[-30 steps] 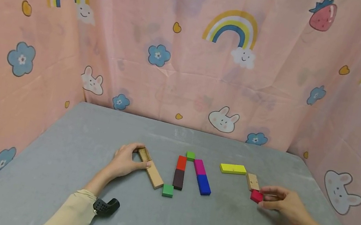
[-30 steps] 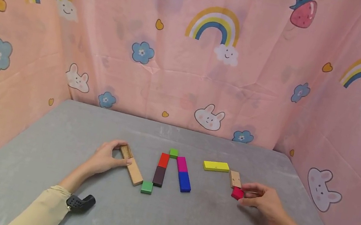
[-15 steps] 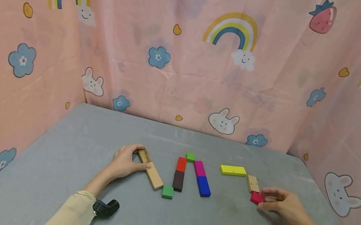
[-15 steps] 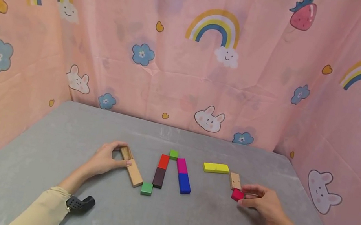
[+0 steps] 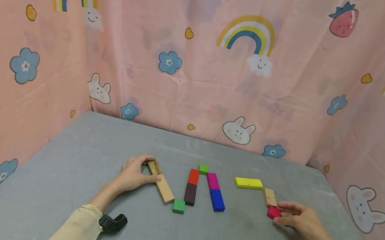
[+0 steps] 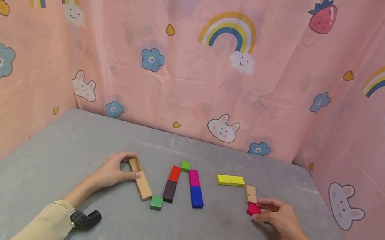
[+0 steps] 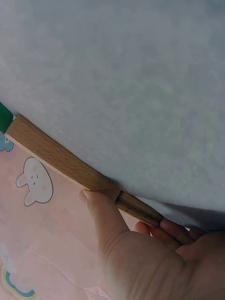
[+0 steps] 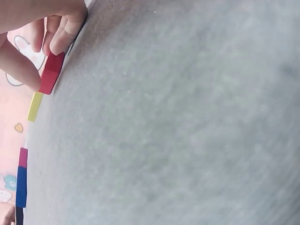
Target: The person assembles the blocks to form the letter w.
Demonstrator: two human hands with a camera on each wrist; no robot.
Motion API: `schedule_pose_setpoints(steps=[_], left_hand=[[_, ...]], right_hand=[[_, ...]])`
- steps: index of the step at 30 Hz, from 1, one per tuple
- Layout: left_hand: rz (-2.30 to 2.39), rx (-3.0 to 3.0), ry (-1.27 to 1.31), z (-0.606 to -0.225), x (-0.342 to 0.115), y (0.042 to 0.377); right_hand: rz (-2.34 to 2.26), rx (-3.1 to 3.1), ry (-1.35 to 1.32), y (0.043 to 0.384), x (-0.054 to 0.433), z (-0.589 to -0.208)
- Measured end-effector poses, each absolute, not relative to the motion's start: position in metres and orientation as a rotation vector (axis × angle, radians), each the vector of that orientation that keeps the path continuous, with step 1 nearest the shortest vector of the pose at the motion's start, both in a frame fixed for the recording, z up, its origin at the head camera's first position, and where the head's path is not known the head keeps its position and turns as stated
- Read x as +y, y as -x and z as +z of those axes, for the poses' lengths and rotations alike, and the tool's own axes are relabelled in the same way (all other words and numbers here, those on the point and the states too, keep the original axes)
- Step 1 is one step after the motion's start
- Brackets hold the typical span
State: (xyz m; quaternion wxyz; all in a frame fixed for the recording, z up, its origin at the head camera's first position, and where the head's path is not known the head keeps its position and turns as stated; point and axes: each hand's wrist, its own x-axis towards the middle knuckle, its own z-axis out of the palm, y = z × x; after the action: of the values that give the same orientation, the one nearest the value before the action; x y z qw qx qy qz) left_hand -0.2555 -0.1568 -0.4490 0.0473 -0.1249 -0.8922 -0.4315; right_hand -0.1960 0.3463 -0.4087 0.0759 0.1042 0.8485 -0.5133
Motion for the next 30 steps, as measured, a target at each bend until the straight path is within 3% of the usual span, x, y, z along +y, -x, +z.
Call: schedule_pose_setpoints(steps=[15, 30], left_hand=[[-1.315, -2.711, 0.377, -0.4499, -0.1566, 0.2545], [-1.32, -2.71, 0.377, -0.4498, -0.1555, 0.2551]], right_hand=[[-1.561, 2.535, -0.356, 0.1989, 0.3473, -0.4124], [-1.523, 2.637, -0.227, 0.1894, 0.3426, -0.4081]])
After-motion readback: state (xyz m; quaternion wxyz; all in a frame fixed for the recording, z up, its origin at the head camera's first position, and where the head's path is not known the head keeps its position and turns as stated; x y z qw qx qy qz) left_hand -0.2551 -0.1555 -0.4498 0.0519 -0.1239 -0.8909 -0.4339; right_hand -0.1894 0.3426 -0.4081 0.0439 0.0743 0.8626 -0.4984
